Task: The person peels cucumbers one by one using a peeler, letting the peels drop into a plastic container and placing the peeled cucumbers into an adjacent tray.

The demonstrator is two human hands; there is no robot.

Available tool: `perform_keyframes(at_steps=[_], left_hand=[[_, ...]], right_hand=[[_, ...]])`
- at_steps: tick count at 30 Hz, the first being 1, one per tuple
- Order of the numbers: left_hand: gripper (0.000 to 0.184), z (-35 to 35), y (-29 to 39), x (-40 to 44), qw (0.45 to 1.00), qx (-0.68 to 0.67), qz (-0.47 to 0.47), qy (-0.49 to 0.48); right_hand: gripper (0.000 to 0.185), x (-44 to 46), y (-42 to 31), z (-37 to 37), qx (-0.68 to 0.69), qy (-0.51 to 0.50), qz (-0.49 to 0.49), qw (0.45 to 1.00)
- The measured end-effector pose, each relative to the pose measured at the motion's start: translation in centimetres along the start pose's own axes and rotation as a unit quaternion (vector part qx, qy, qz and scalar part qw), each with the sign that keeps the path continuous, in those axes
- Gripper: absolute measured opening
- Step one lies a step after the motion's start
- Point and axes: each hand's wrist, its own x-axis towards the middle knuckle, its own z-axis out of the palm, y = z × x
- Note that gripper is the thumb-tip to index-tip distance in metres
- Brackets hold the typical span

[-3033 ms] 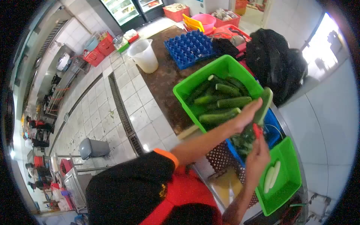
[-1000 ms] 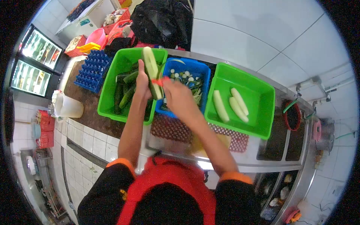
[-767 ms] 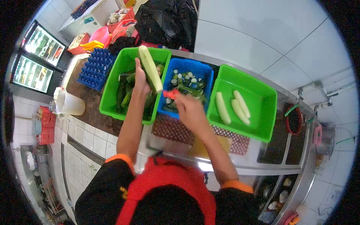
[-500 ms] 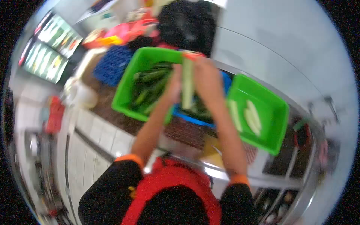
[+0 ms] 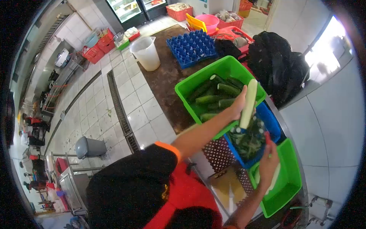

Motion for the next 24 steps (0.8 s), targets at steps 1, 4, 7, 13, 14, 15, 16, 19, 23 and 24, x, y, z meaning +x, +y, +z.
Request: perform_keyframes(at_steps=[1, 4, 7, 13, 14, 15, 16, 19, 23, 24], left_hand=[[0.063, 0.2, 0.0, -0.5, 1.0, 0.001, 0.0, -0.01], [0.064, 0.7, 0.0, -1.2, 0.994, 0.108, 0.03, 0.01], [0.065, 0.1, -0.4, -2.1, 0.994, 0.107, -0.01, -0.01], [0.072, 2.7, 0.7, -6.0, 0.983, 0.151, -0.037, -0.1], [0.069, 2.3, 0.4, -5.6, 0.983, 0.133, -0.055, -0.114], [0.068, 2.8, 0.4, -5.9, 0.983, 0.135, -0.051, -0.117], [0.068, 3.2, 0.4, -6.3, 0.982, 0.137, -0.047, -0.12], [0.068, 3.4, 0.5, -6.5, 0.98, 0.147, -0.055, -0.122], [0.067, 2.8, 1.0, -6.6, 0.983, 0.116, -0.075, -0.124], [0.067, 2.7, 0.8, -6.3, 0.982, 0.118, -0.078, -0.124]], right_hand=[[0.024, -0.1, 2.1, 0.2, -0.045, -0.1, 0.0, 0.994], [0.023, -0.3, 0.8, 0.4, -0.054, -0.204, 0.052, 0.976], [0.021, 0.5, -0.2, 0.5, 0.005, -0.046, -0.028, 0.999], [0.021, 3.5, -5.4, 0.2, 0.035, 0.057, -0.071, 0.995], [0.02, 3.9, -6.2, 0.2, 0.046, 0.076, -0.094, 0.992], [0.02, 4.4, -6.6, 0.3, 0.056, 0.094, -0.119, 0.987], [0.02, 5.0, -6.6, 0.6, 0.055, 0.099, -0.116, 0.987], [0.019, 6.1, -6.2, 0.7, 0.046, 0.154, -0.167, 0.973], [0.021, 6.0, -6.3, 0.7, 0.035, 0.094, -0.141, 0.985], [0.021, 5.8, -6.3, 0.9, 0.042, 0.085, -0.13, 0.987]])
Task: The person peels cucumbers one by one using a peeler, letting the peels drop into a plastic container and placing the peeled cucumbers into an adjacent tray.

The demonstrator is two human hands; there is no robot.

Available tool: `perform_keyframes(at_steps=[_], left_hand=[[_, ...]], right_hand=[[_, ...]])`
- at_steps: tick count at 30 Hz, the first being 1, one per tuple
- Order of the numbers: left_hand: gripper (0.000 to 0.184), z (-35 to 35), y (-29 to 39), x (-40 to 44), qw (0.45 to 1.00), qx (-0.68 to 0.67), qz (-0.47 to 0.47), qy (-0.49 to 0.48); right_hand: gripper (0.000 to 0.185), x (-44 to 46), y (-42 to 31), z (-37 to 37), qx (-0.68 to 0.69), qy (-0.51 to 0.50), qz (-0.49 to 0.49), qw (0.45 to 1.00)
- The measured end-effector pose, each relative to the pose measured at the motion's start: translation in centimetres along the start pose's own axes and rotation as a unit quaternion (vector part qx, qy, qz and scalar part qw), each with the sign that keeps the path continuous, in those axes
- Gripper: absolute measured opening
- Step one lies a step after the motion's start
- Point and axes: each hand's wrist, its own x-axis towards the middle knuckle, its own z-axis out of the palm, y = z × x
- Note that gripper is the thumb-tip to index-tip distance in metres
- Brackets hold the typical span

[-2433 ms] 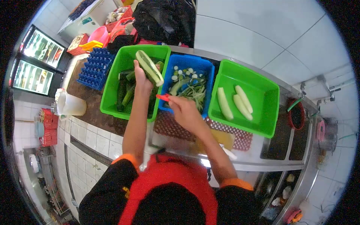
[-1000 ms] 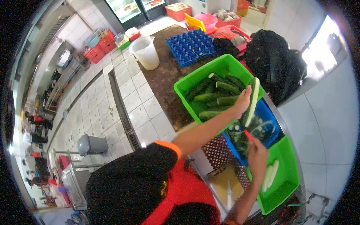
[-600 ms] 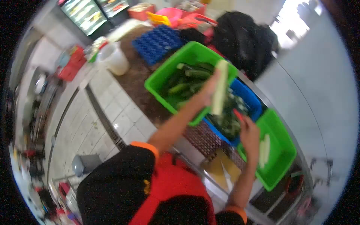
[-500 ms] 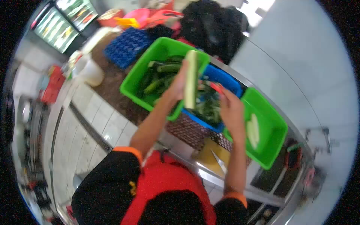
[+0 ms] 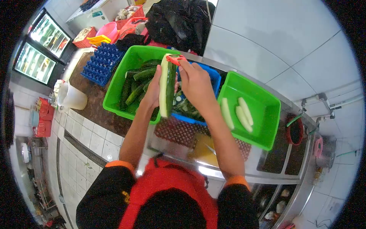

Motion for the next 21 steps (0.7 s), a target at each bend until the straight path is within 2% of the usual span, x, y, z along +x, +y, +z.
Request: perform_keyframes(at_steps=[2, 3, 4, 6, 7, 8, 10, 12, 13, 14, 16, 18, 19, 21], left_hand=[[0.07, -0.2, -0.4, 0.7, 0.999, 0.002, 0.044, 0.011], [0.071, 0.3, -0.1, 1.2, 0.996, -0.028, 0.072, 0.05], [0.071, -0.6, -0.1, 2.0, 0.996, -0.028, 0.069, 0.052], [0.066, -3.4, 0.5, 4.0, 0.983, -0.117, 0.106, 0.094], [0.066, -3.9, 1.0, 4.2, 0.98, -0.113, 0.118, 0.115], [0.066, -4.0, 0.9, 4.3, 0.979, -0.112, 0.123, 0.117], [0.068, -4.1, 1.7, 4.7, 0.966, -0.116, 0.117, 0.2], [0.073, -4.6, 1.4, 5.0, 0.977, -0.08, 0.089, 0.175], [0.073, -4.0, 1.6, 4.4, 0.984, -0.026, 0.073, 0.162], [0.073, -3.3, 1.4, 3.8, 0.988, 0.03, 0.049, 0.145], [0.071, -2.0, 0.5, 3.6, 0.99, 0.046, 0.046, 0.125], [0.063, 0.1, -0.1, 2.5, 0.986, 0.089, 0.051, 0.133], [0.059, 1.0, 0.1, 1.8, 0.987, 0.099, 0.016, 0.124], [0.059, 1.2, -0.4, 2.1, 0.988, 0.096, 0.036, 0.114]], right_hand=[[0.021, -1.5, 0.1, 0.6, 0.002, -0.025, 0.007, 1.0], [0.021, -2.5, 0.2, 1.0, 0.005, -0.051, 0.01, 0.999], [0.021, -3.9, 0.3, 1.4, 0.005, -0.053, 0.013, 0.999], [0.022, -6.7, 0.3, 1.8, 0.086, -0.053, 0.05, 0.994], [0.022, -8.3, 0.3, 1.8, 0.088, -0.054, 0.048, 0.993], [0.023, -9.7, 0.4, 1.4, 0.11, -0.083, 0.062, 0.988], [0.023, -10.3, 0.4, 1.4, 0.144, -0.113, 0.054, 0.982], [0.021, -9.9, 0.4, 1.3, 0.125, -0.064, 0.141, 0.98], [0.021, -8.6, 0.5, 1.1, 0.099, -0.027, 0.1, 0.99], [0.021, -7.3, 0.3, 0.9, 0.099, -0.023, 0.101, 0.99], [0.02, -3.8, 0.0, 0.1, 0.026, 0.033, 0.015, 0.999], [0.019, -1.1, 0.6, 0.7, -0.017, 0.056, 0.002, 0.998], [0.019, -0.2, 0.9, 0.9, -0.046, 0.072, -0.023, 0.996], [0.018, 0.7, 1.4, 1.2, -0.048, 0.071, -0.022, 0.996]])
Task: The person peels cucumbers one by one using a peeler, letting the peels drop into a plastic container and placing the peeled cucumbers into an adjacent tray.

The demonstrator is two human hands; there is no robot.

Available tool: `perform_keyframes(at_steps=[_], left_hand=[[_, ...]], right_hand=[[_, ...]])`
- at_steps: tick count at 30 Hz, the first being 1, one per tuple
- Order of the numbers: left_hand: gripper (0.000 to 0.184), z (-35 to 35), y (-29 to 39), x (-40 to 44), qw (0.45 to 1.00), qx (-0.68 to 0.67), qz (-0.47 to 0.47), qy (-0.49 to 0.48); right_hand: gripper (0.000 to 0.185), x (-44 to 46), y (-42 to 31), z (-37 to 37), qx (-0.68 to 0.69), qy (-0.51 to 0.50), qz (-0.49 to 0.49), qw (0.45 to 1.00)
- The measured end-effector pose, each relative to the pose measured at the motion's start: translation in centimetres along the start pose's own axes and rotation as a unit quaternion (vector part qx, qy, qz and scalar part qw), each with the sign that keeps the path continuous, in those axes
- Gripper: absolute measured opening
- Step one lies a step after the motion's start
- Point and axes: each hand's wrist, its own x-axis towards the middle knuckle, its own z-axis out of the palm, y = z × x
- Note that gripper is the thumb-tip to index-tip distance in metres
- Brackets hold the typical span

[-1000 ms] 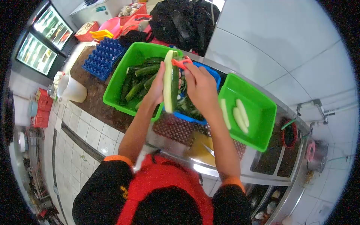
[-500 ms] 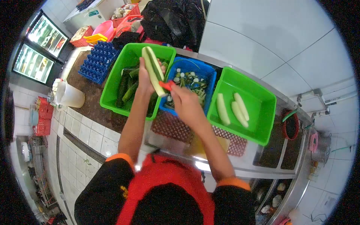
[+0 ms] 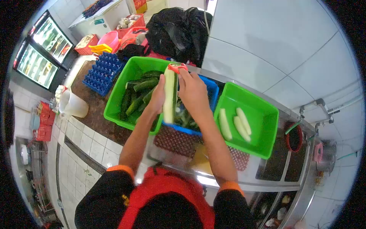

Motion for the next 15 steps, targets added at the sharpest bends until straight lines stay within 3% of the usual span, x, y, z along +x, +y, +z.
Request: perform_keyframes(at_steps=[3, 5, 7, 9, 12, 15], left_hand=[[0.061, -1.3, 0.0, 0.2, 1.0, 0.014, 0.016, 0.001], [0.063, -2.6, -0.2, 1.4, 1.0, -0.023, 0.018, 0.012], [0.069, -3.1, 1.0, 1.8, 0.994, -0.075, 0.01, 0.077], [0.071, -5.2, 0.8, 3.3, 0.99, -0.124, 0.004, 0.065], [0.073, -5.5, 0.6, 3.8, 0.987, -0.13, -0.002, 0.097], [0.07, -3.7, 0.4, 2.3, 0.997, -0.043, -0.017, 0.064]], right_hand=[[0.017, -0.9, -0.2, 0.6, 0.005, -0.026, 0.014, 1.0], [0.017, -3.4, -0.4, 0.5, 0.052, -0.095, -0.004, 0.994], [0.017, -6.3, -1.9, -0.4, 0.074, -0.135, 0.041, 0.987], [0.019, -8.7, -2.6, -1.3, 0.146, -0.165, 0.073, 0.973], [0.02, -9.6, -2.1, -1.8, 0.115, -0.194, 0.112, 0.968], [0.022, -6.5, -1.0, -2.0, 0.089, -0.1, 0.061, 0.989]])
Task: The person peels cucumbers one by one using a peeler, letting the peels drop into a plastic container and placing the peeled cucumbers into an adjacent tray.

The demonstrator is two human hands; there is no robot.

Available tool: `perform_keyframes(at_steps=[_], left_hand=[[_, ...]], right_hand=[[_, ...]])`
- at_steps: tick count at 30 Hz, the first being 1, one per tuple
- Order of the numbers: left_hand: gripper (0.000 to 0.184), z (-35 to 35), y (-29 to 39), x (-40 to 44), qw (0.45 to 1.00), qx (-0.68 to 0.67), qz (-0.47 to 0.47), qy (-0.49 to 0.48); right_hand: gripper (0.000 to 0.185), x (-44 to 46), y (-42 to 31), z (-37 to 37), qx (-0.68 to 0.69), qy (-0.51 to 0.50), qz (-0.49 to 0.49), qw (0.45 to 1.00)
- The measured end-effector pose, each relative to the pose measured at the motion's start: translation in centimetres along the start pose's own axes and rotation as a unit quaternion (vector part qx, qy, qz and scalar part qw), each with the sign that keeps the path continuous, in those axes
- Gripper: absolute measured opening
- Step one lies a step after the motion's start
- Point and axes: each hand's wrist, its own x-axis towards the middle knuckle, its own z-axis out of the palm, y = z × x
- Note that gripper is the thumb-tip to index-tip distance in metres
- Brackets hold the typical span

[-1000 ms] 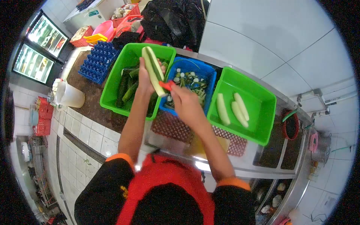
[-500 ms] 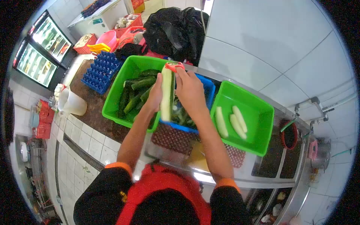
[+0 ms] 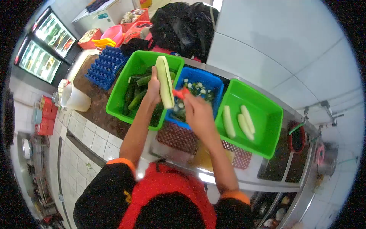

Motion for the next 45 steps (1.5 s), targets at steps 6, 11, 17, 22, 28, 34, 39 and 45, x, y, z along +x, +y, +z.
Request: perform_keyframes(at_steps=[6, 11, 17, 22, 28, 34, 39, 45], left_hand=[[0.062, 3.2, -1.5, -2.3, 0.993, 0.054, 0.036, -0.102], [0.063, 1.5, 0.2, -0.3, 0.999, -0.045, 0.018, 0.009], [0.07, -2.3, -1.2, 1.8, 0.99, -0.119, -0.008, 0.077], [0.066, -2.5, -0.3, -1.9, 0.987, 0.137, -0.052, -0.057], [0.041, -2.0, 2.2, -5.6, 0.88, 0.423, 0.045, -0.212], [0.045, -3.0, 2.5, -6.4, 0.814, 0.52, 0.105, -0.234], [0.051, -4.1, 2.8, -6.9, 0.889, 0.407, 0.06, -0.199], [0.064, -3.2, 1.6, -6.1, 0.973, 0.151, -0.095, -0.147]], right_hand=[[0.016, 6.9, 1.5, 0.5, -0.118, 0.115, -0.056, 0.985], [0.017, 1.3, 0.8, 2.5, -0.046, -0.004, -0.014, 0.999], [0.017, -6.8, 0.6, 2.8, -0.023, -0.146, 0.071, 0.986], [0.028, -2.4, 1.3, -2.5, -0.069, -0.02, 0.08, 0.994], [0.033, 4.9, 1.1, -8.7, -0.113, -0.176, 0.062, 0.976], [0.037, 6.8, 4.4, -6.6, -0.145, -0.301, -0.013, 0.943], [0.03, 5.6, 8.5, -6.5, -0.228, -0.266, 0.042, 0.936], [0.024, 4.2, 8.7, -5.6, -0.145, -0.277, 0.15, 0.938]])
